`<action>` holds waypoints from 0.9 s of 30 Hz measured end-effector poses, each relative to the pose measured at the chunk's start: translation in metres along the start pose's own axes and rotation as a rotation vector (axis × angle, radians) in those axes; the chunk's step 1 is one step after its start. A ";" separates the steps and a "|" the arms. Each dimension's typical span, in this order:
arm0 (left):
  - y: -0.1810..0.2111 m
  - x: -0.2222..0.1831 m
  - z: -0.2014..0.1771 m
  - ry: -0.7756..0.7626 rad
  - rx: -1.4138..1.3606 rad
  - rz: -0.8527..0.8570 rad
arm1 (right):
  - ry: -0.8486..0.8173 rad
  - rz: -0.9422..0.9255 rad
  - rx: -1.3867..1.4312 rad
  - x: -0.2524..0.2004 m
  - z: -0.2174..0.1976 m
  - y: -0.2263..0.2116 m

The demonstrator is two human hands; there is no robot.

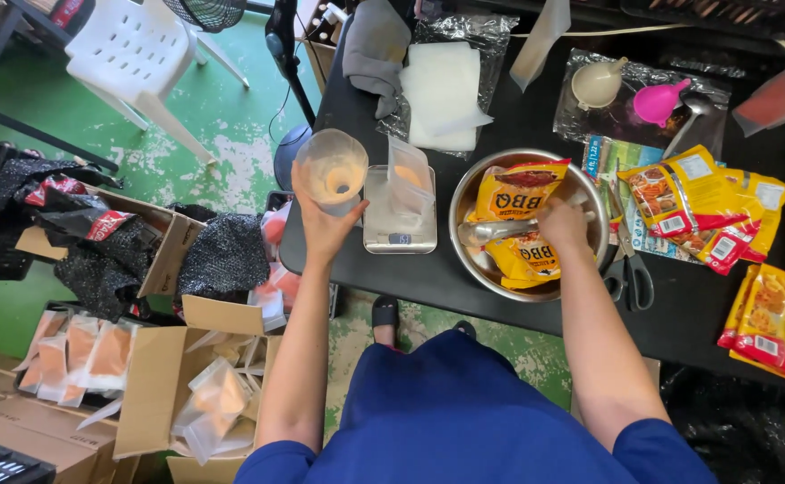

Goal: Portioning yellow BBQ seasoning powder from individual packets into smaller plastic bags using a spoon and a digital scale for precise weight.

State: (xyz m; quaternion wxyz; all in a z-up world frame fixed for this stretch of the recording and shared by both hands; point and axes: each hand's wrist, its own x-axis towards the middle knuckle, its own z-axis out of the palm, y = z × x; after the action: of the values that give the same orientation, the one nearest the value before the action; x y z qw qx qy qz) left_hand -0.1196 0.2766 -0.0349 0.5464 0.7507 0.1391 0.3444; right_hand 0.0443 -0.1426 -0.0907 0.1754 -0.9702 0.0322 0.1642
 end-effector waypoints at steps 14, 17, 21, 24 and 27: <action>-0.018 0.004 -0.018 -0.160 -0.003 -0.015 | 0.701 -0.219 0.939 -0.059 -0.020 -0.058; -0.016 0.007 -0.024 -0.204 0.033 -0.032 | 0.608 -0.258 1.023 -0.064 -0.038 -0.064; -0.002 0.011 -0.028 -0.256 0.058 -0.042 | 0.509 -0.303 1.061 -0.079 -0.072 -0.074; 0.011 0.012 -0.028 -0.309 0.023 -0.034 | 0.341 -0.559 0.846 -0.097 -0.105 -0.079; 0.016 0.014 -0.033 -0.321 0.002 -0.017 | 0.169 -0.535 0.903 -0.118 -0.135 -0.091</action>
State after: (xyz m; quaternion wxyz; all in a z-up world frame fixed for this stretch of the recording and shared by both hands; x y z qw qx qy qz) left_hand -0.1341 0.3026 -0.0101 0.5637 0.7955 0.0565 0.2152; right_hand -0.0149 -0.1043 0.0980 0.6084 -0.7820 -0.1350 0.0047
